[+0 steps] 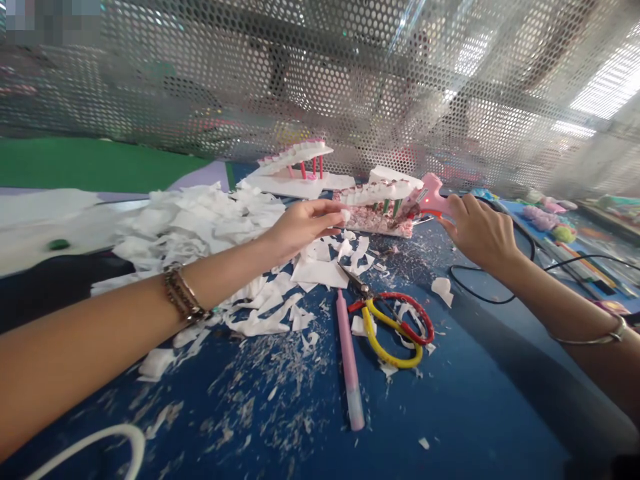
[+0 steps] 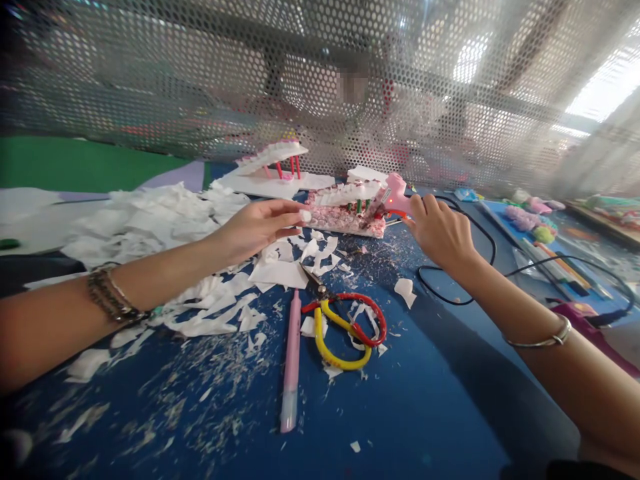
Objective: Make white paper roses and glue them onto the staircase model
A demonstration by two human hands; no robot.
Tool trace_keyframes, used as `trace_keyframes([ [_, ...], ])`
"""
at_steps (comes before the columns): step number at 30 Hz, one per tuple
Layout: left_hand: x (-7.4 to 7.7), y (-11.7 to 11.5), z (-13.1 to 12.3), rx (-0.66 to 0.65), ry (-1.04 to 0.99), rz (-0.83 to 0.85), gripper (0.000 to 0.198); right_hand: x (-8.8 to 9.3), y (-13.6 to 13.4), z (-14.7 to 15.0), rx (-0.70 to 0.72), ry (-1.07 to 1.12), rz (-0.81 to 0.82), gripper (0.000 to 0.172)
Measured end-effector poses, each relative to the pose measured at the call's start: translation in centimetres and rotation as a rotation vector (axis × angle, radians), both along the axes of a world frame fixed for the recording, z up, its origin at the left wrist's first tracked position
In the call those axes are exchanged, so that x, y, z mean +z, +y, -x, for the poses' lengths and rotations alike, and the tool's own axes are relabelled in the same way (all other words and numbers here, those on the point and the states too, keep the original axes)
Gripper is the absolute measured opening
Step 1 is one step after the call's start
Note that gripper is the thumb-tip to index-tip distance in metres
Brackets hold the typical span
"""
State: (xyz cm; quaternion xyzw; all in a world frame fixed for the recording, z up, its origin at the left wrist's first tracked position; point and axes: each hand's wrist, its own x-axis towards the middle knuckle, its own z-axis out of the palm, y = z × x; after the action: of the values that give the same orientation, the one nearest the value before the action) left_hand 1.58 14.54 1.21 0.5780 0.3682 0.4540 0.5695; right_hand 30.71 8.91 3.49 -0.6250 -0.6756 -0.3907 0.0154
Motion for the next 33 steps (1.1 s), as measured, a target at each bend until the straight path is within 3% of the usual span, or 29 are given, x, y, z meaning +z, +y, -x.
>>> trace_keyframes([
  [22, 0.0, -0.2, -0.1, 0.011, -0.019, 0.022, 0.014, 0.2, -0.3, 0.2, -0.039, 0.053, 0.025, 0.037],
  [28, -0.2, 0.0, 0.1, 0.002, -0.014, 0.016, 0.016, 0.4, -0.6, -0.4, -0.057, 0.175, 0.001, 0.048],
  [33, -0.3, 0.1, 0.3, -0.030, -0.039, -0.009, 0.016, 1.2, -1.6, -2.8, -0.086, 0.323, -0.050, 0.048],
])
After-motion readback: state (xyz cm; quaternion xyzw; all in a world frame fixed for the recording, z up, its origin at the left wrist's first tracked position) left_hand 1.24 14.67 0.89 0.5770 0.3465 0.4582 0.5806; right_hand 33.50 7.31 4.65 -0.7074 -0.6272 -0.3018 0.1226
